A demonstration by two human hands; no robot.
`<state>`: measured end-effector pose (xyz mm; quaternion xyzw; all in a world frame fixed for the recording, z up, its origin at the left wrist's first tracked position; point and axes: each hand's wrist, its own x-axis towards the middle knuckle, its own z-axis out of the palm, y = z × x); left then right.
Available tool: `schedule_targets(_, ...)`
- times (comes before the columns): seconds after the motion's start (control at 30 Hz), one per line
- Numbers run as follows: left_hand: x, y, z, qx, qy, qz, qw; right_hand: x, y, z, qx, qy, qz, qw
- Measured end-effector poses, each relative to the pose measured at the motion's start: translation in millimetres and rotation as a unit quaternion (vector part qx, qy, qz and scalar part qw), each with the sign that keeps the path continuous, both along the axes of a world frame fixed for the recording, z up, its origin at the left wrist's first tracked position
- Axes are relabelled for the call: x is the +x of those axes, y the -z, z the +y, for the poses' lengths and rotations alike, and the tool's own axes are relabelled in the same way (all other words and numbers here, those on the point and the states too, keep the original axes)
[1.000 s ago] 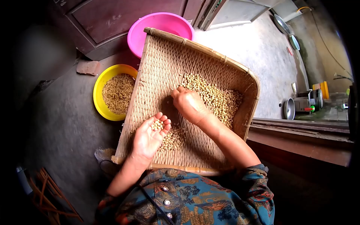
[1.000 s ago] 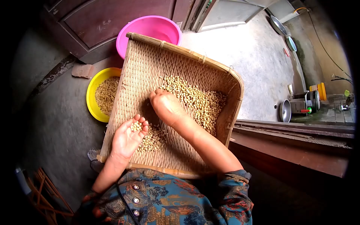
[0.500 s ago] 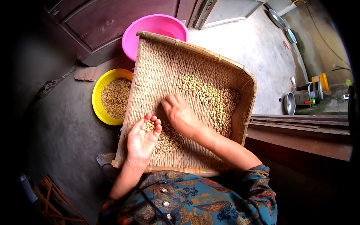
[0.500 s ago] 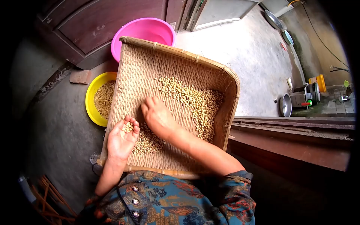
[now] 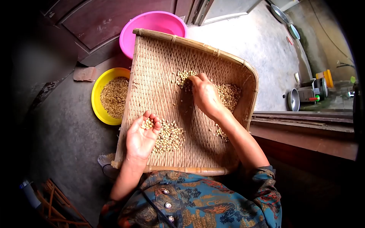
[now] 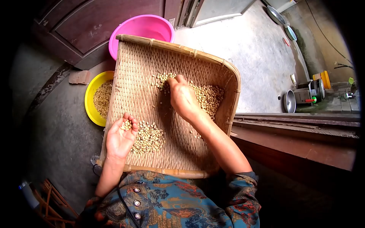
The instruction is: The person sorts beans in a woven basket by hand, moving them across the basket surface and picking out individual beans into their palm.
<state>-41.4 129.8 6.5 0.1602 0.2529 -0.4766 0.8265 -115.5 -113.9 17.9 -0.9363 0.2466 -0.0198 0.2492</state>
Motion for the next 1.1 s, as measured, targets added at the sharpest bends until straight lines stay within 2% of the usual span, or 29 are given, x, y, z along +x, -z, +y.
schedule_targets(0.07,-1.5,-1.1,-0.1,0.005,0.001,-0.004,1.0,7.3,4.6,8.2,0.015,-0.027,-0.028,0.999)
schedule_targets(0.17,-0.2,-4.2,0.1,0.006,0.009,-0.012,1.0,12.2,-4.2,9.4,0.102,-0.09,-0.083,0.987)
schedule_targets(0.27,0.0,-4.3,0.4,0.006,0.012,-0.014,1.0,-0.9,-7.4,5.9,0.232,-0.034,-0.127,0.964)
schedule_targets(0.4,-0.1,-3.1,-0.5,0.001,0.02,-0.01,1.0,-20.9,-22.6,3.2,0.137,0.01,-0.041,0.99)
schedule_targets(0.53,-1.3,-1.7,-0.9,-0.002,0.027,-0.009,1.0,-34.2,-18.5,5.6,0.189,0.043,0.027,0.981)
schedule_targets(0.63,-3.8,-5.8,-1.9,0.012,0.025,-0.007,1.0,-41.4,-12.6,4.7,0.209,0.055,0.022,0.976)
schedule_targets(0.73,-7.9,-8.5,-3.0,0.014,0.039,-0.019,0.999,-49.3,-18.3,9.5,0.22,0.012,0.022,0.975)
schedule_targets(0.83,-10.8,-6.8,-5.9,0.023,0.062,-0.013,0.998,-52.7,-18.5,21.4,0.19,-0.033,-0.004,0.981)
schedule_targets(0.87,-12.9,-8.7,-8.5,0.037,0.07,-0.025,0.997,-52.4,-12.5,24.5,0.165,-0.051,0.012,0.985)
schedule_targets(0.9,-14.6,-9.4,-11.0,0.039,0.081,-0.036,0.995,-53.9,-3.5,30.4,0.104,-0.077,-0.033,0.991)
schedule_targets(0.97,-17.5,-11.4,-16.1,0.042,0.101,-0.058,0.992,-51.4,8.0,38.8,-0.031,-0.12,0.047,0.991)
schedule_targets(1.0,-18.7,-13.5,-20.0,0.052,0.112,-0.067,0.99,-52.5,9.2,43.3,-0.056,-0.129,0.012,0.99)
schedule_targets(1.1,-19.7,-16.3,-28.0,0.06,0.128,-0.075,0.987,-57.2,3.8,47.3,-0.1,-0.162,0.045,0.981)
